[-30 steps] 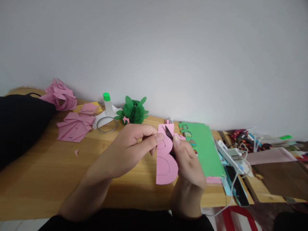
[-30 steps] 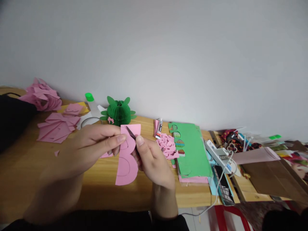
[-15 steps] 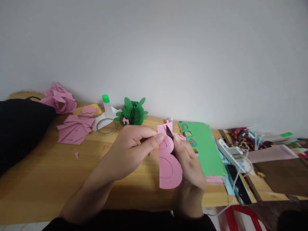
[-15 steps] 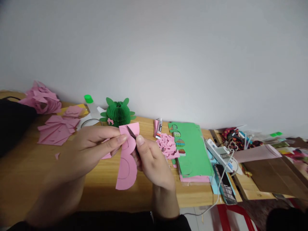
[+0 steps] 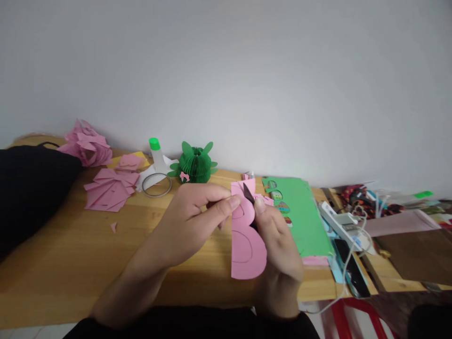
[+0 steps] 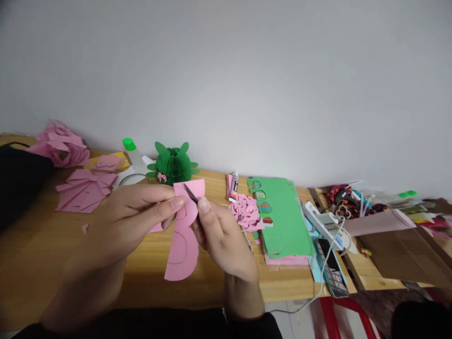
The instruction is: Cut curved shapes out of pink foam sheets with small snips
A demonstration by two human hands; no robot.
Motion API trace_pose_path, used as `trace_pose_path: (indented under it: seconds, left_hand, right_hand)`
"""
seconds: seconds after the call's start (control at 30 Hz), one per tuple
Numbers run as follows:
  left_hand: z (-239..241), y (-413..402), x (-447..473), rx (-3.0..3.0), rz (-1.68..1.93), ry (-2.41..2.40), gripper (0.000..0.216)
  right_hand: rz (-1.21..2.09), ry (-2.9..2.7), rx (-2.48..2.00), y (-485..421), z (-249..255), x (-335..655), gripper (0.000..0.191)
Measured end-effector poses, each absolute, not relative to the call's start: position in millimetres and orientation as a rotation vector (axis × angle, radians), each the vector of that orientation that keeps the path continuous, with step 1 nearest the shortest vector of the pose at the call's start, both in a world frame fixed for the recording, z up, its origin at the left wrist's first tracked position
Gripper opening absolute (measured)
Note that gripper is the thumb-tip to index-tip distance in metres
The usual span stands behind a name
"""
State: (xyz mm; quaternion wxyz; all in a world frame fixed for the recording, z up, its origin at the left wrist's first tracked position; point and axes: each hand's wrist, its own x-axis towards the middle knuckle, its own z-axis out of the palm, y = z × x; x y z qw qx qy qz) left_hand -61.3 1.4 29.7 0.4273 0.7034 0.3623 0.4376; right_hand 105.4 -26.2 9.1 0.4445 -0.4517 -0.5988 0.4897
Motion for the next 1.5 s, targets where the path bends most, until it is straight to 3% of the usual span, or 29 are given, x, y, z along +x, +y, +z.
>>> trace_pose_path:
  seconds: [1.5]
  left_hand:
    - [25.6,1.3,-59.0,1.745,1.178,0.860,0.038]
  right_hand:
    - [1.132,-1.495,-1.106,-28.2,4.8,95.4,0.047]
